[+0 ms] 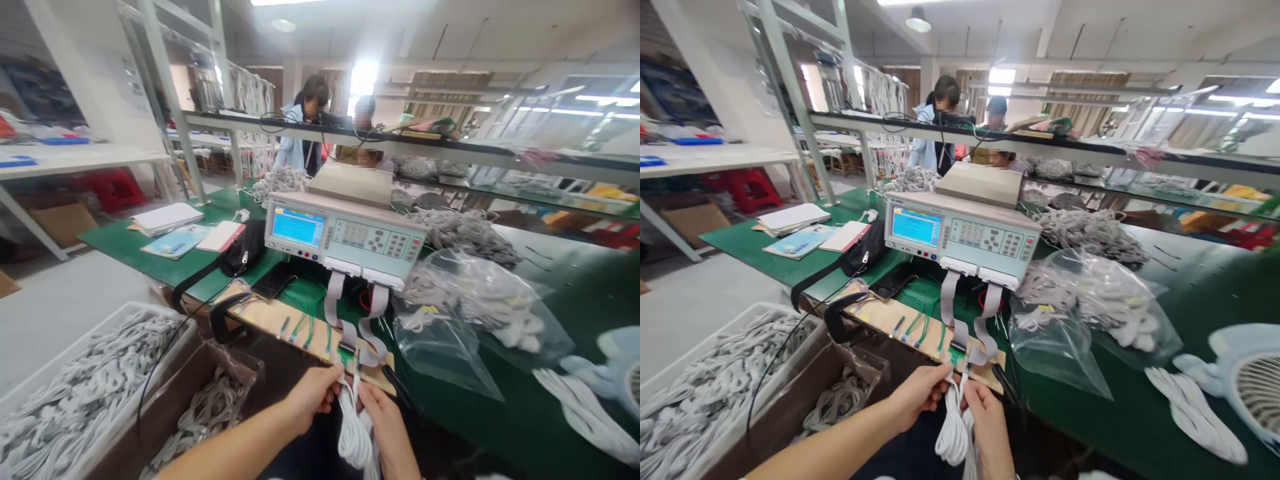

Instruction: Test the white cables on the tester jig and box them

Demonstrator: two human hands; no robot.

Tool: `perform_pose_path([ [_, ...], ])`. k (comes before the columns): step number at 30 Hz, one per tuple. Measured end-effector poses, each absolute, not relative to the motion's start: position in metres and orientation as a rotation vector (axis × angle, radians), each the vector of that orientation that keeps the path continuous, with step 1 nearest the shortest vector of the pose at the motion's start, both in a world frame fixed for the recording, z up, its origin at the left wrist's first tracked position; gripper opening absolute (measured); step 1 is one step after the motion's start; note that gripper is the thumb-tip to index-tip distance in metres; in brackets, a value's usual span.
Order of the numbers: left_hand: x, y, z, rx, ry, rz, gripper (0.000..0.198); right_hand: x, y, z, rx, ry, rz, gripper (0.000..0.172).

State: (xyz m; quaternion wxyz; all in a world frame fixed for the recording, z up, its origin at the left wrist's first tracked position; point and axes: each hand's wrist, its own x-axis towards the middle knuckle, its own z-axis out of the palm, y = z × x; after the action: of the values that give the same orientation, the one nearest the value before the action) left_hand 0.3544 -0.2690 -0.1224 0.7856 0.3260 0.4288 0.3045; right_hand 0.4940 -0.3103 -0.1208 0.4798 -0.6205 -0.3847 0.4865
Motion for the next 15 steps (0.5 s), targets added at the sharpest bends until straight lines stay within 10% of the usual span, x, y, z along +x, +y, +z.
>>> perform_pose_path([
  [15, 0.367, -0.287, -0.132, 0.663, 0.963, 0.861, 0.031, 0.478, -0.32, -0.137, -1.504, -1.04, 1.107, 0.035],
])
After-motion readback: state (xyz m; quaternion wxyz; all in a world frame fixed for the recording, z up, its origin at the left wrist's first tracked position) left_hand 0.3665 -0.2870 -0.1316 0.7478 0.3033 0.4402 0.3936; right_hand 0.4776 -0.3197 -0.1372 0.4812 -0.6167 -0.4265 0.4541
